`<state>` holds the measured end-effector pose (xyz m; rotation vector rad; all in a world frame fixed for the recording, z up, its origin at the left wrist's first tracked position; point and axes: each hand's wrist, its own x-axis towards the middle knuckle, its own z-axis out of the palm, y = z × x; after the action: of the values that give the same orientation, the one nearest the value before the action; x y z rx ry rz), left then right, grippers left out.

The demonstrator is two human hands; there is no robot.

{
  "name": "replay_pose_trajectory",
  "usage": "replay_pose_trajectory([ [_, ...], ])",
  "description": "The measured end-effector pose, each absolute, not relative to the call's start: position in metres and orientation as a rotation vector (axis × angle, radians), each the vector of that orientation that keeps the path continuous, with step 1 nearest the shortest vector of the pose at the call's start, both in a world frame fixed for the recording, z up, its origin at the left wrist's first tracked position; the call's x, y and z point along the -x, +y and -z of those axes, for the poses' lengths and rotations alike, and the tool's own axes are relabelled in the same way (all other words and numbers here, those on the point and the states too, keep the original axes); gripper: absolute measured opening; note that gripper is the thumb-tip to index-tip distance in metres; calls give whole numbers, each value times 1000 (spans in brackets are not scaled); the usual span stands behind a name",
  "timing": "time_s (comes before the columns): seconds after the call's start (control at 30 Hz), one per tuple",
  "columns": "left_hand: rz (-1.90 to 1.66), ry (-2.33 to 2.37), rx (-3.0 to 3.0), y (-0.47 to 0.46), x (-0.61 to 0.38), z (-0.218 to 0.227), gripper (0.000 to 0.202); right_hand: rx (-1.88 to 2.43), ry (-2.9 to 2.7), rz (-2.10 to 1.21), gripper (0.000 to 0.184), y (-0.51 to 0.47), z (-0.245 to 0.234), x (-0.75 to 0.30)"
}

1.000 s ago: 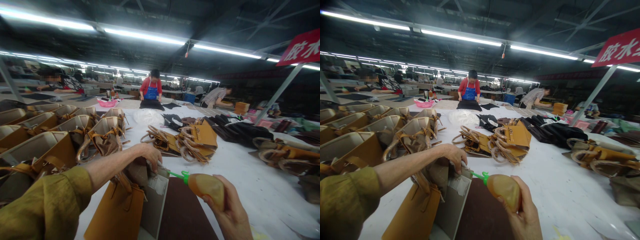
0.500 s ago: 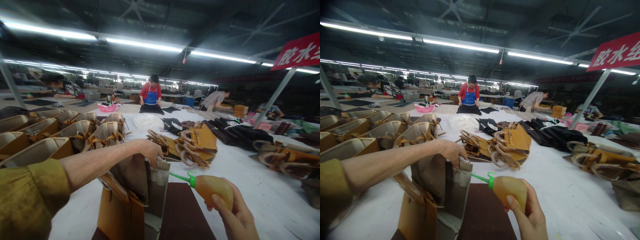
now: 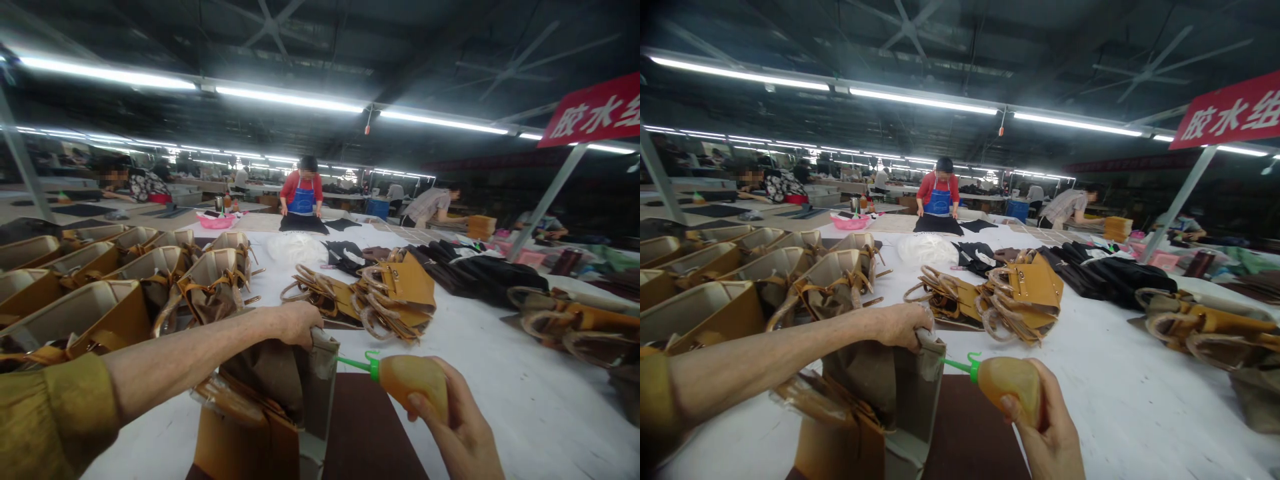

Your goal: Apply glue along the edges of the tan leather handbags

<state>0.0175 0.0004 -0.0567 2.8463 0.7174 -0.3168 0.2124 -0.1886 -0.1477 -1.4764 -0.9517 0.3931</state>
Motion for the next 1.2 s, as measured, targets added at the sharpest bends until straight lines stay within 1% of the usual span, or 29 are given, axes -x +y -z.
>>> replay_pose_trajectory([
  [0.27, 341, 721, -2826, -1, -20, 56, 18, 1485, -991, -377, 48, -186, 141, -211],
  [0.53, 315, 714, -2808, 0, -19, 57, 17, 1484, -1015, -379, 51, -185, 153, -219],
  [0.7, 306, 695, -2794, 1, -19, 58, 17, 1481, -1032, -338, 51, -182, 149, -220],
  [0.97, 308, 696, -2775, 2, -18, 58, 19, 1530, -1035, -399, 47, -192, 160, -215],
  [1.2, 311, 688, -2779, 1, -19, 61, 22, 1515, -1064, -341, 49, -190, 152, -219],
])
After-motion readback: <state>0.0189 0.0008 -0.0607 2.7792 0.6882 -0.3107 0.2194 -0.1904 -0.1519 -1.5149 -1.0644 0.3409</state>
